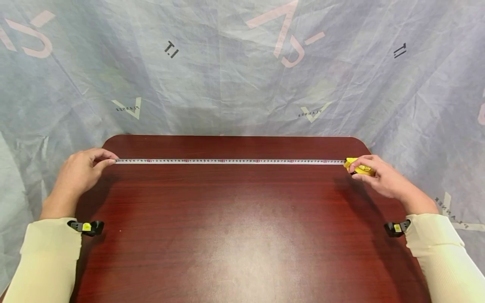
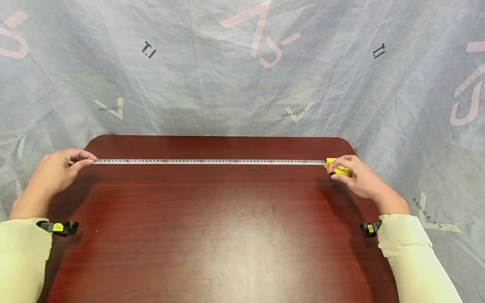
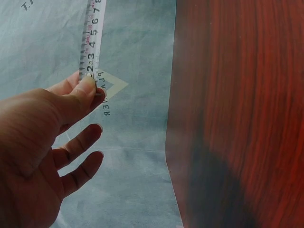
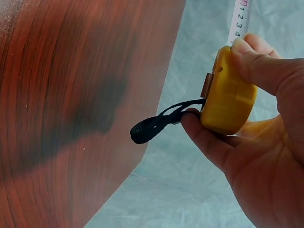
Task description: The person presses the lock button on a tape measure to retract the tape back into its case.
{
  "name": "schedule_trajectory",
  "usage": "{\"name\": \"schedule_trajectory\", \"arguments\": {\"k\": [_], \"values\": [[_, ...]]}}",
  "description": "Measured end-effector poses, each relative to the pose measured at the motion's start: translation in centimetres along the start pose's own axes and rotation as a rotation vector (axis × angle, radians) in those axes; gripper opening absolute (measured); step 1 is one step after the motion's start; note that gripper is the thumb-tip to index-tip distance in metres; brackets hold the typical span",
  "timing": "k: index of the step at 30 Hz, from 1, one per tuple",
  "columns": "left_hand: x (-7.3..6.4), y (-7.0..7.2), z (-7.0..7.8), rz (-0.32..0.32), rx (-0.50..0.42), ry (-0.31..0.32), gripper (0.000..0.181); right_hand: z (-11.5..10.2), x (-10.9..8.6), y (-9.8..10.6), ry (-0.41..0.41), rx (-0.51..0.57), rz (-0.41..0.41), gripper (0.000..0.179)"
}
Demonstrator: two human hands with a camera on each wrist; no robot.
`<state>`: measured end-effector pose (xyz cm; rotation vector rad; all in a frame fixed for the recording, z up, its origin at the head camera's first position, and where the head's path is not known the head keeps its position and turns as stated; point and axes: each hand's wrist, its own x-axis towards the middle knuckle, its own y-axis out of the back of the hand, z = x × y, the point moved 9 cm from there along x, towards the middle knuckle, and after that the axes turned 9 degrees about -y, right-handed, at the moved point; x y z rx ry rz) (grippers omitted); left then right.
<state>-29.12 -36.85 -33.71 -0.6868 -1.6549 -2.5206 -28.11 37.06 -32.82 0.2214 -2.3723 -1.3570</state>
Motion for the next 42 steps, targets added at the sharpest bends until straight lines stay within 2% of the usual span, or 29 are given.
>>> {"name": "schedule_trajectory", "arguments": {"k": [7,16,21,31,42], "values": [[-0.01,-0.12,-0.11,0.0,0.002,-0.004,0.013,0.15,0.02,-0.38,-0.044,0.016,-0.059,0.026],[-0.07,-0.11,-0.15,0.015,-0.005,-0.016,0.012,-0.07,0.35,-0.32,-0.008,0.068,-0.051,0.054],[-0.09,-0.14,-0.04,0.015,-0.009,-0.013,0.013,0.09,0.45,-0.32,-0.036,0.076,-0.062,0.063],[-0.01,-0.14,0.26,0.021,-0.012,-0.018,0.013,0.14,0.34,-0.24,-0.067,0.017,-0.064,0.06],[-0.1,-0.32,0.27,0.025,-0.003,-0.022,0.012,-0.19,0.35,-0.39,-0.09,0.0,-0.058,0.058]]}}
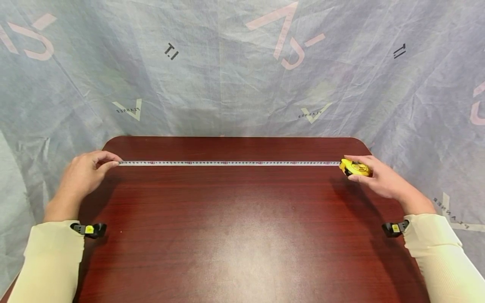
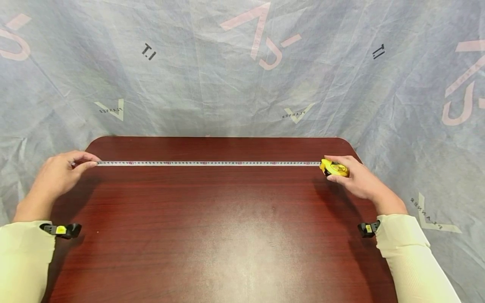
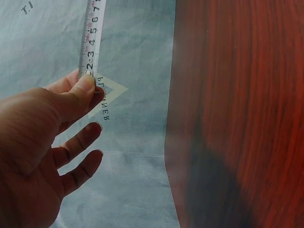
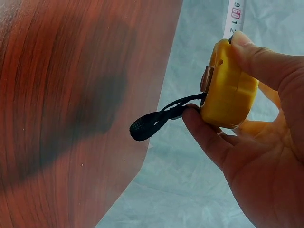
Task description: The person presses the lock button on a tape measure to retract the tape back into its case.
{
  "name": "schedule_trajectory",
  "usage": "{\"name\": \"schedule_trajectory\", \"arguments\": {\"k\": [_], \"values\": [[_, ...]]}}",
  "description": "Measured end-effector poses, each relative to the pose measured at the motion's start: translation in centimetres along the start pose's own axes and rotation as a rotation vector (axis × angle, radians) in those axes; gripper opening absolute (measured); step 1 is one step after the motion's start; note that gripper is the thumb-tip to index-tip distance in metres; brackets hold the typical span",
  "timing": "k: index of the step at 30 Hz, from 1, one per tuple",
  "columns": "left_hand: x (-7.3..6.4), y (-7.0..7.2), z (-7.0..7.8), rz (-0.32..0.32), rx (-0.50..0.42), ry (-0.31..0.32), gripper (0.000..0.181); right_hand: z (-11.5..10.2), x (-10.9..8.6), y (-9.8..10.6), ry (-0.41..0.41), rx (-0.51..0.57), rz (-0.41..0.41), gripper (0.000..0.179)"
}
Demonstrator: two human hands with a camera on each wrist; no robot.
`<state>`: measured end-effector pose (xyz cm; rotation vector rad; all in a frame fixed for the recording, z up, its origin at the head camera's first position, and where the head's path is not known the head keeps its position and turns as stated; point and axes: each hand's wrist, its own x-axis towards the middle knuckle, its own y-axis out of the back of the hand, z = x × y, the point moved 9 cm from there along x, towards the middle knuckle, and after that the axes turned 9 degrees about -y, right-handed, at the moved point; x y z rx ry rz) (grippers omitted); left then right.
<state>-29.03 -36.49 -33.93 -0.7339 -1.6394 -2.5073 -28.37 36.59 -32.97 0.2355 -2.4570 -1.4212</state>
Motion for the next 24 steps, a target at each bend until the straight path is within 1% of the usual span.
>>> {"name": "schedule_trajectory", "arguments": {"k": [5,10,15,20,24], "values": [[-0.03,-0.21,0.14,-0.002,-0.003,-0.006,0.012,-0.31,0.17,-0.13,0.01,0.011,-0.002,0.057],[-0.01,-0.39,0.32,-0.003,0.001,-0.014,0.012,-0.18,0.34,-0.28,-0.018,0.013,-0.018,0.059],[0.02,-0.56,0.28,-0.009,0.004,-0.008,0.013,-0.17,0.49,-0.38,-0.032,0.014,-0.021,0.059],[0.1,-0.61,0.34,-0.011,0.002,-0.01,0.013,-0.53,0.6,-0.41,-0.018,0.025,-0.012,0.059],[0.19,-0.61,0.75,-0.006,0.0,-0.03,0.012,-0.81,0.76,-0.48,0.001,0.029,-0.002,0.059]]}}
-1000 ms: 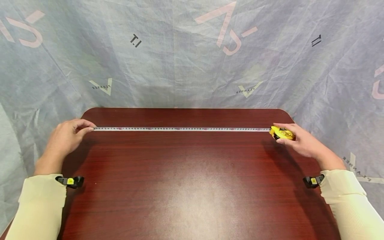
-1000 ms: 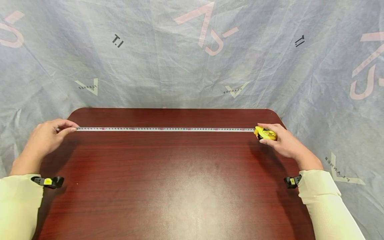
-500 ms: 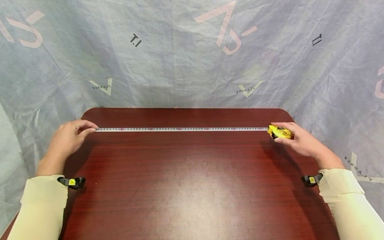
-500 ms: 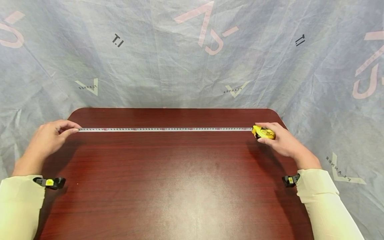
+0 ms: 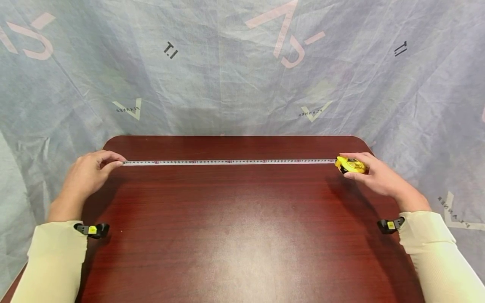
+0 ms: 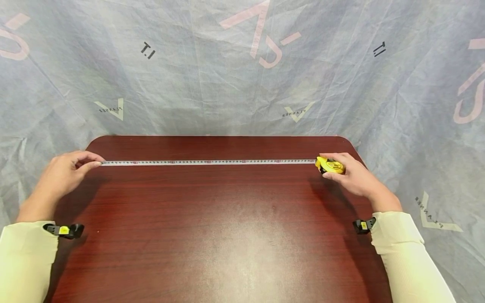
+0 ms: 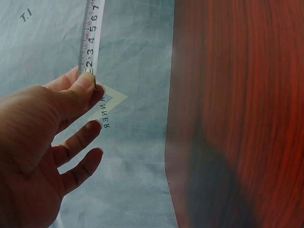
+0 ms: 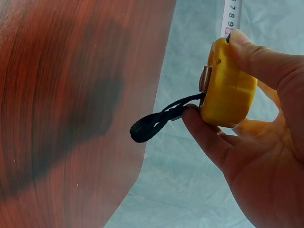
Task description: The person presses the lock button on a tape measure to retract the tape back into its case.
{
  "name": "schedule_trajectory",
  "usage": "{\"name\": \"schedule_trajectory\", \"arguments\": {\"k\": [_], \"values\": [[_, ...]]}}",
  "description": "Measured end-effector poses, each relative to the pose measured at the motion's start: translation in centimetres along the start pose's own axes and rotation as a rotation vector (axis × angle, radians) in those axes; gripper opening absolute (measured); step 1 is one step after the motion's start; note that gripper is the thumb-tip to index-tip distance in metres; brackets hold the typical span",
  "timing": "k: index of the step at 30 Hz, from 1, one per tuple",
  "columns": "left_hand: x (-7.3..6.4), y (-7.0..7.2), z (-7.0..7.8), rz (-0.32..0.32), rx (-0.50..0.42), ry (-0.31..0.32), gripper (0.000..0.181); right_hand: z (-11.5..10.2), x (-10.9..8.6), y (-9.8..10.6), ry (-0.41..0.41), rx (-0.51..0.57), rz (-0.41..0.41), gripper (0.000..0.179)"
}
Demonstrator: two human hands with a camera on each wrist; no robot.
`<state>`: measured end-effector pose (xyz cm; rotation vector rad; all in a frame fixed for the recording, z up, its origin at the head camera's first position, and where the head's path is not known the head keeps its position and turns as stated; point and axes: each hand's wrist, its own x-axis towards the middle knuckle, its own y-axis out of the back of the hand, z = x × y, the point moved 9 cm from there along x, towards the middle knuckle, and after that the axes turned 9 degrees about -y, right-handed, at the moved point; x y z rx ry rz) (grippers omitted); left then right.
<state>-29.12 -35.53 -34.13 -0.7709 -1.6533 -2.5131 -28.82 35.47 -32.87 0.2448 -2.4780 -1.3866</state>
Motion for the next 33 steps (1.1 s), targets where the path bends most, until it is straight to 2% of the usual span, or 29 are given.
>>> {"name": "schedule_trajectory", "arguments": {"k": [10,16,33], "values": [[0.2,-0.2,0.6,0.003,0.008,-0.021,0.012,-0.5,0.3,-0.5,-0.001,0.003,0.006,0.059],[0.3,-0.2,1.0,0.012,0.0,-0.036,0.011,-0.5,0.4,-0.7,-0.029,0.012,0.005,0.06],[0.5,-0.9,1.8,-0.005,-0.016,-0.062,0.012,-1.1,0.6,-1.4,0.009,0.005,-0.013,0.058]]}}
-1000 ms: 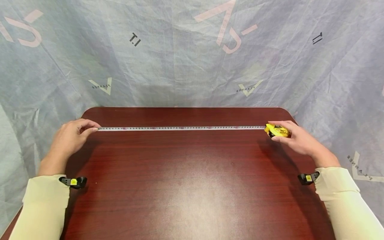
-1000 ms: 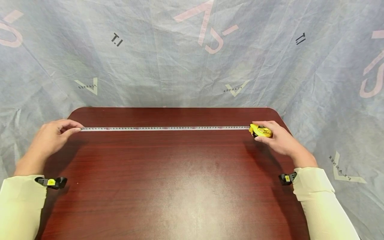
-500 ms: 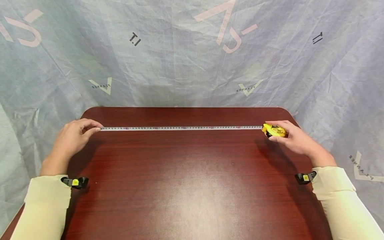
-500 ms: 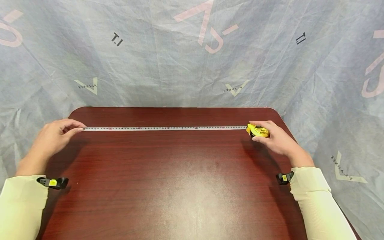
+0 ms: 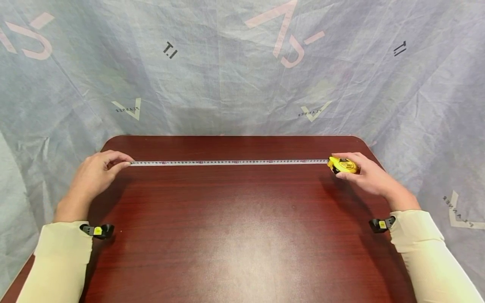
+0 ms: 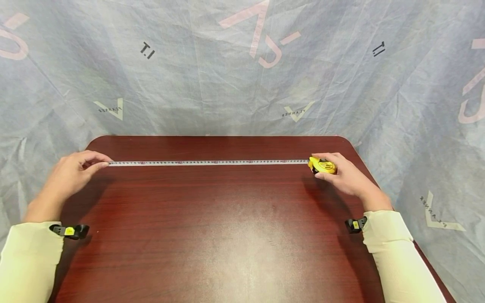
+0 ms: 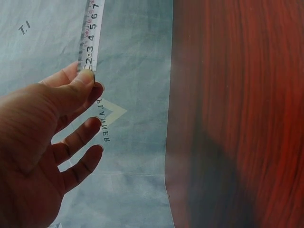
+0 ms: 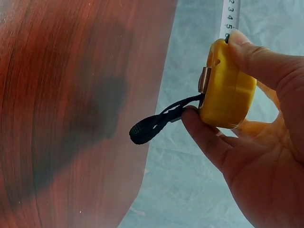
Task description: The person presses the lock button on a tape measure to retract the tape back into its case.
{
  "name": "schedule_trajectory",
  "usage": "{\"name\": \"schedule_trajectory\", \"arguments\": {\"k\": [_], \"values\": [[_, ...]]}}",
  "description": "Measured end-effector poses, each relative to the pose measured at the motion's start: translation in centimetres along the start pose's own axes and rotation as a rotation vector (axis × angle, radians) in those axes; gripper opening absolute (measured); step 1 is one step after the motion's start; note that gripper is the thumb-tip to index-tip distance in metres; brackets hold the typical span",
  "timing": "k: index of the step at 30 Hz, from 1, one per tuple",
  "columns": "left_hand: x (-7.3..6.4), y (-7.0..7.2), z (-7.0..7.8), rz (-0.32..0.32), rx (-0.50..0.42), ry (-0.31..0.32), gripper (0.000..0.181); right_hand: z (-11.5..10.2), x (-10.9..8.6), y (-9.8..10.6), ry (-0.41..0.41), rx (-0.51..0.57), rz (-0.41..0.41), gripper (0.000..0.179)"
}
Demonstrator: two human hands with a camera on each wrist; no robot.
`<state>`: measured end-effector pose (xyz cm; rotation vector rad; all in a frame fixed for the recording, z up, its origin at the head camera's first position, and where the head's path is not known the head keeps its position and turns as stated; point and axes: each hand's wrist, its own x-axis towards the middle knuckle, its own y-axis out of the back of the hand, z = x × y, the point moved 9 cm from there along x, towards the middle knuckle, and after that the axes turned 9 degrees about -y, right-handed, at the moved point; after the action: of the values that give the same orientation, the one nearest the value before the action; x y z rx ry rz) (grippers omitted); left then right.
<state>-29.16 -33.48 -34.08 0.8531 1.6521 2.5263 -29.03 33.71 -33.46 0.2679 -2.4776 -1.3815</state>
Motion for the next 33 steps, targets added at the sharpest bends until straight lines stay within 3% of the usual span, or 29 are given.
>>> {"name": "schedule_trajectory", "arguments": {"k": [7,17,33], "values": [[0.1,-0.3,0.2,0.0,-0.011,-0.02,0.011,0.0,0.2,-0.6,-0.032,0.003,0.0,0.057],[0.3,-0.6,0.2,-0.013,-0.011,-0.02,0.011,-0.5,0.5,-1.1,-0.014,0.006,0.004,0.058],[0.3,-1.2,0.5,-0.064,-0.026,0.02,0.013,-1.3,1.1,-1.6,-0.019,0.027,0.009,0.058]]}}
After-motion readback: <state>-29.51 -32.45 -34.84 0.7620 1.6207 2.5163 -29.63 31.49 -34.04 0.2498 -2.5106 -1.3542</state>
